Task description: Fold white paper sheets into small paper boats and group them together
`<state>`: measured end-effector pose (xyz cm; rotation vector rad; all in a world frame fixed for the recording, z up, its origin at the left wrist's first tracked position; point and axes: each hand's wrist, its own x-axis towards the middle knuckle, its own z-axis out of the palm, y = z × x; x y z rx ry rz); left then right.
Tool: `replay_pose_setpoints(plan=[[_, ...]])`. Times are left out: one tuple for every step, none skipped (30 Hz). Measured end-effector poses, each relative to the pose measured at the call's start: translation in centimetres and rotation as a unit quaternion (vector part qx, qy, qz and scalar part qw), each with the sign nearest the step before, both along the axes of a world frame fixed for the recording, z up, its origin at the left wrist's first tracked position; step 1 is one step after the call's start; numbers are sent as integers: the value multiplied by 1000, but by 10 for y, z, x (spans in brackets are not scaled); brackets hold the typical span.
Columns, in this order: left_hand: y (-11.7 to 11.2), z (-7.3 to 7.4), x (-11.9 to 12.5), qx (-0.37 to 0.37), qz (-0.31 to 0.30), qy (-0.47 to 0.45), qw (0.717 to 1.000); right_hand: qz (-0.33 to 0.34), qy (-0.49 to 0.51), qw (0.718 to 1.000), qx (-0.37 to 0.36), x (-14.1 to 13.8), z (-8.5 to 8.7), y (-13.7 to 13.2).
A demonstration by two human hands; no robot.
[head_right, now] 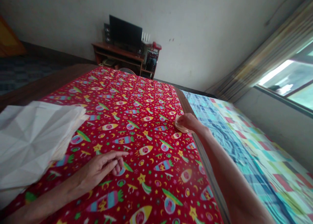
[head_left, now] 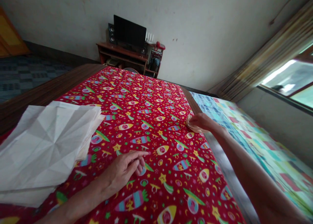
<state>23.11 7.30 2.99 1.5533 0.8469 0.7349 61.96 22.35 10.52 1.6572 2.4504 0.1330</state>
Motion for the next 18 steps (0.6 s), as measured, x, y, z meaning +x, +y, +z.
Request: replay_pose_setpoints(plan=[[-1,1,0,5,0,3,1000,-3,-5,1000,-9,0,-2,-1],[-1,1,0,8,0,4,1000,-5,-9,1000,-17,0,-4,-1],[-1,2,0,10,1,4,1000,-7,-12,1000,-23,0,-6,-2],[-1,2,0,11,0,5,1000,-9,-14,1000,-27,0,-8,-3],[-1,2,0,13,0,6,1000,-11,-16,999,-29,0,-11,-3],[-1,1,0,16,-1,7,1000,-14,-18,999,-29,0,-13,-3],[-1,1,0,18,-1,8,1000,-16,-20,999,-29,0,-15,-3],[-1,0,0,20,0,8,1000,-18,-22,999,-28,0,-17,-2],[-1,0,0,23,0,9,1000,-19,-22,999,-28,0,-18,-2],[-1,0,-1,25,0,10,1000,-21,-22,999,-28,0,-19,-1],[-1,0,-1,27,0,10,1000,-22,-21,999,-28,0,-20,-1],[-1,0,-1,28,-1,11,1000,-25,-20,999,-28,0,-21,0],[-1,1,-1,30,-1,11,999,-28,-17,999,-27,0,-21,0],[-1,2,-1,31,-1,11,999,-32,-15,999,-26,0,-21,0],[-1,2,-1,33,-1,11,999,-35,-13,999,-24,-1,-21,0],[-1,3,-1,33,0,12,999,-37,-11,999,-23,-1,-21,0],[-1,3,-1,34,0,12,999,-38,-9,999,-22,-1,-21,-1],[-1,2,-1,35,0,12,999,-38,-8,999,-21,-1,-22,-1]])
